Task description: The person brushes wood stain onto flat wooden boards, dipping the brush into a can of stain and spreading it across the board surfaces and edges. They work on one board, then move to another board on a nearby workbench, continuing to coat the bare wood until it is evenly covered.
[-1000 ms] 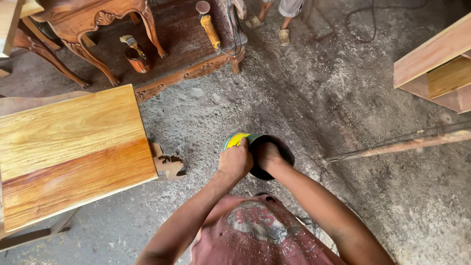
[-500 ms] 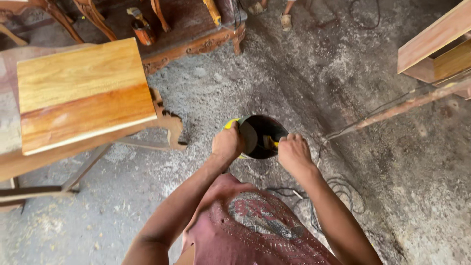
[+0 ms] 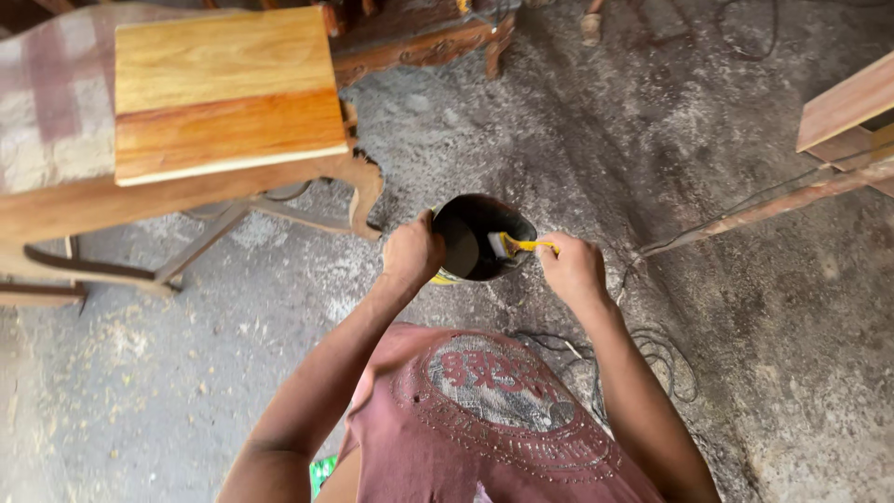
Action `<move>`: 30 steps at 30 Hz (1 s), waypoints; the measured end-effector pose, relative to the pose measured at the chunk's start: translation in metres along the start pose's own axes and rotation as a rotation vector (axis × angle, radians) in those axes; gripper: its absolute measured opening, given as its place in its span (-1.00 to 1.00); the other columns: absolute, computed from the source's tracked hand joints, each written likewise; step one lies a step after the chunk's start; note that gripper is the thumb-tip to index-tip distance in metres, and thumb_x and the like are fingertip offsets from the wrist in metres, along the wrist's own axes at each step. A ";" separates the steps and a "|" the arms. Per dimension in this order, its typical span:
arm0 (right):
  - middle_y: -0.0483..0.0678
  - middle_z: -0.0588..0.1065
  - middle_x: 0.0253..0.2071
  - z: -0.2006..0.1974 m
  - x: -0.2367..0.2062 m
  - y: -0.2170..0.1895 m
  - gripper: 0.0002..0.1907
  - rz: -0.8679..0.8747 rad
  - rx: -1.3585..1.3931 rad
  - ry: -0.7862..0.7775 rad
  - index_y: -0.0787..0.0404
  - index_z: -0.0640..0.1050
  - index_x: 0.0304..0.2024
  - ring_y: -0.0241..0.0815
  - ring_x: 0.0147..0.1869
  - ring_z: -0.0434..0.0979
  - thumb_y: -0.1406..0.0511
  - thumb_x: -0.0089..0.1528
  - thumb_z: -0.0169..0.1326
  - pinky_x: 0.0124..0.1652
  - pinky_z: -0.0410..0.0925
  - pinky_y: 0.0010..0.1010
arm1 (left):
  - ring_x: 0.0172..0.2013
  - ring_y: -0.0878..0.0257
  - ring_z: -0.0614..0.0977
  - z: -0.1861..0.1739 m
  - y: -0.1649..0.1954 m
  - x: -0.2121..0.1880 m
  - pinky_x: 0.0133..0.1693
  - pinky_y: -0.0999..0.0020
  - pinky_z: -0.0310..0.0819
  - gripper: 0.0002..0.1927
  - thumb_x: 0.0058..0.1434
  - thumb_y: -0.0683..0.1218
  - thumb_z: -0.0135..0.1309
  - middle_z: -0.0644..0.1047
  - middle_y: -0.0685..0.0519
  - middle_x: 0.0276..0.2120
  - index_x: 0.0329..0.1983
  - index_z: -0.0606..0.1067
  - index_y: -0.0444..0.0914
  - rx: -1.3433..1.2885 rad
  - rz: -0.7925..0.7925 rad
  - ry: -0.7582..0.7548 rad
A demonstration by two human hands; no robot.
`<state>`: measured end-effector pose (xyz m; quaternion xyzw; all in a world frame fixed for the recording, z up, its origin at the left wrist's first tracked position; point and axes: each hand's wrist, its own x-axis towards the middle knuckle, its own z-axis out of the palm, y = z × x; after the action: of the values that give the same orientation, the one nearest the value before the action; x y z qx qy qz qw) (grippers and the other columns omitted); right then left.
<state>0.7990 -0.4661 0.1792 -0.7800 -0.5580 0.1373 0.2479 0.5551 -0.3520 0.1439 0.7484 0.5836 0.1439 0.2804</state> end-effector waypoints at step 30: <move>0.03 0.58 -0.42 0.157 -0.015 -0.269 -0.90 0.247 0.920 -0.082 0.35 0.56 -0.19 -0.33 -0.51 0.52 0.42 0.32 0.04 -0.51 0.42 -0.53 | -0.61 0.07 0.66 -0.289 -0.311 -0.160 -0.37 0.12 0.58 -0.57 0.26 -0.07 -0.13 0.58 -0.14 -0.63 0.15 0.56 -0.12 -0.359 -0.499 0.269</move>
<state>0.5011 -0.3752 0.1912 -0.6436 -0.3517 0.4293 0.5271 0.1071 -0.3820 0.2109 0.4955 0.7459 0.2689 0.3547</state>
